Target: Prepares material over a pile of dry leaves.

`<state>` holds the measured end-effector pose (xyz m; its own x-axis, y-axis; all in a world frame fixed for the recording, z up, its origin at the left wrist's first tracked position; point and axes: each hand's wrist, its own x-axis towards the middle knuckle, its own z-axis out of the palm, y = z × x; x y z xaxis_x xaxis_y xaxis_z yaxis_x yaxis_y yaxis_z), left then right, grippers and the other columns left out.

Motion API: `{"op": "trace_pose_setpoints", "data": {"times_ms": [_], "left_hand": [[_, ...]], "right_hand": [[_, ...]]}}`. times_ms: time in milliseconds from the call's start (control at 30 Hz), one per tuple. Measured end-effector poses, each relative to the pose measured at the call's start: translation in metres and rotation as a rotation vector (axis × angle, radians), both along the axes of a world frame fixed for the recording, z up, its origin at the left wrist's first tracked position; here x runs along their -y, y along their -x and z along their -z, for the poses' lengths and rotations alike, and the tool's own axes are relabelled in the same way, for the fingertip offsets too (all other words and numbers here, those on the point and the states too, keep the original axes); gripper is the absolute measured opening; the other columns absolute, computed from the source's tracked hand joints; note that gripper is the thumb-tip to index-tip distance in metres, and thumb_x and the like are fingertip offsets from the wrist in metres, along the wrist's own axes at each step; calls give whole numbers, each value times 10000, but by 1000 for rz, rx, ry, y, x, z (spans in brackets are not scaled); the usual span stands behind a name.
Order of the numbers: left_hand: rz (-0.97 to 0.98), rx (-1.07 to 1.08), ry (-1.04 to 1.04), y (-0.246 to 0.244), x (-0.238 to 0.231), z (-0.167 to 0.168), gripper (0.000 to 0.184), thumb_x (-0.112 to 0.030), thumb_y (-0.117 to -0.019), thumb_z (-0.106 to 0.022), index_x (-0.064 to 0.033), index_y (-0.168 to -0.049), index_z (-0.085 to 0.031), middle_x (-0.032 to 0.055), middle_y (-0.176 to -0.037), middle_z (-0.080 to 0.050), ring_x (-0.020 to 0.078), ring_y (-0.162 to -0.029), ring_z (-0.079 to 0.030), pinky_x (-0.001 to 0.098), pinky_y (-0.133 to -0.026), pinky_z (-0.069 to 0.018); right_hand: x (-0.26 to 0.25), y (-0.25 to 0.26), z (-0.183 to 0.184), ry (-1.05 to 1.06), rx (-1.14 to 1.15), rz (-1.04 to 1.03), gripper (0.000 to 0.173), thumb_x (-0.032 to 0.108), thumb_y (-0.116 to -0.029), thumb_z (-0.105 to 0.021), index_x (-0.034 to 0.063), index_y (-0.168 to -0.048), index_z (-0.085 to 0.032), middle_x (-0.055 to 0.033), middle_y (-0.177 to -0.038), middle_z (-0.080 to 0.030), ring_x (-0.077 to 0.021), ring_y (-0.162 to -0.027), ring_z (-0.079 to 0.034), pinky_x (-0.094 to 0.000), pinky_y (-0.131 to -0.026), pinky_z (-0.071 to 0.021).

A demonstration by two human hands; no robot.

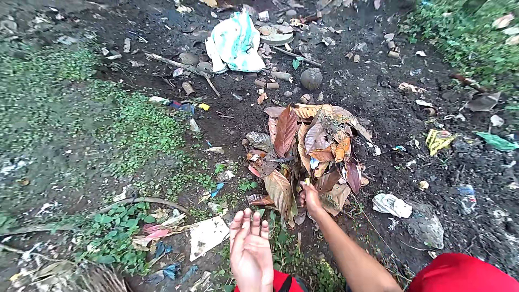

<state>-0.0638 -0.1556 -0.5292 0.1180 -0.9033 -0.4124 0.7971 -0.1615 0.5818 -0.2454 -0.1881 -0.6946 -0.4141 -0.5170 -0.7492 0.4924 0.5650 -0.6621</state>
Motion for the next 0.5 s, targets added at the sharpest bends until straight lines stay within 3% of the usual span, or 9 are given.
{"op": "trace_pose_setpoints", "data": {"times_ms": [33,67,100,133,167,233,300,400,500], "left_hand": [[-15,-6,-18,-5,1,-1,391,-85,-1045,-273,-188,-1070,-649,9,-992,-764,149,-859,-758,308,-717,-633],[-30,-22,-37,-10,2,-3,396,-105,-1049,-275,-186,-1053,-663,13,-967,-767,155,-841,-759,314,-707,-632],[-44,-31,-60,-13,4,-5,390,-118,-1053,-283,-182,-1028,-667,15,-943,-767,158,-823,-759,316,-692,-632],[-56,-40,-82,-15,6,-6,380,-131,-1057,-294,-173,-1013,-669,19,-924,-763,161,-810,-756,321,-680,-631],[-63,-51,-102,-17,8,-7,378,-143,-1061,-304,-167,-1000,-677,20,-910,-758,165,-801,-754,327,-673,-629],[-65,-50,-137,-17,9,-7,369,-154,-1055,-328,-159,-998,-693,31,-898,-750,176,-788,-744,340,-672,-623],[-57,-25,-147,-15,10,-7,350,-148,-1050,-340,-163,-1011,-687,31,-897,-747,174,-783,-742,339,-674,-624],[-49,16,-127,-12,9,-7,360,-124,-1047,-320,-161,-1018,-677,29,-902,-751,163,-784,-743,327,-673,-624],[-36,38,-104,-11,9,-6,368,-111,-1040,-314,-165,-1034,-678,25,-912,-753,159,-787,-743,320,-684,-626]], "right_hand": [[-1,-10,2,4,-86,-117,364,259,-1123,-411,-12,-1316,-560,-18,-657,-457,-104,-491,-448,-264,-481,-433],[-1,-18,4,-5,-196,-268,327,211,-1112,-440,-21,-1278,-601,-63,-759,-550,-139,-608,-528,-306,-590,-481],[1,-23,4,-32,-299,-434,291,183,-1080,-490,-3,-1250,-636,-129,-926,-646,-218,-804,-617,-407,-755,-523],[5,-28,0,-78,-384,-603,319,205,-1044,-540,39,-1297,-641,-185,-1123,-689,-310,-1027,-665,-522,-912,-524],[9,-36,-5,-119,-446,-750,431,285,-1017,-592,88,-1400,-585,-200,-1266,-668,-358,-1162,-650,-580,-989,-502],[15,-53,-8,-204,-566,-978,755,502,-922,-705,133,-1515,-418,-186,-1350,-627,-364,-1211,-638,-581,-999,-512],[21,-64,-1,-268,-645,-1100,847,467,-897,-733,134,-1559,-323,-181,-1366,-613,-360,-1217,-633,-560,-997,-515],[27,-56,0,-301,-677,-1137,576,260,-998,-588,106,-1524,-412,-181,-1398,-598,-354,-1259,-612,-548,-1026,-494],[22,-39,-22,-203,-710,-1042,455,257,-1019,-562,95,-1443,-528,-178,-1338,-647,-344,-1233,-631,-557,-1020,-491]]}}
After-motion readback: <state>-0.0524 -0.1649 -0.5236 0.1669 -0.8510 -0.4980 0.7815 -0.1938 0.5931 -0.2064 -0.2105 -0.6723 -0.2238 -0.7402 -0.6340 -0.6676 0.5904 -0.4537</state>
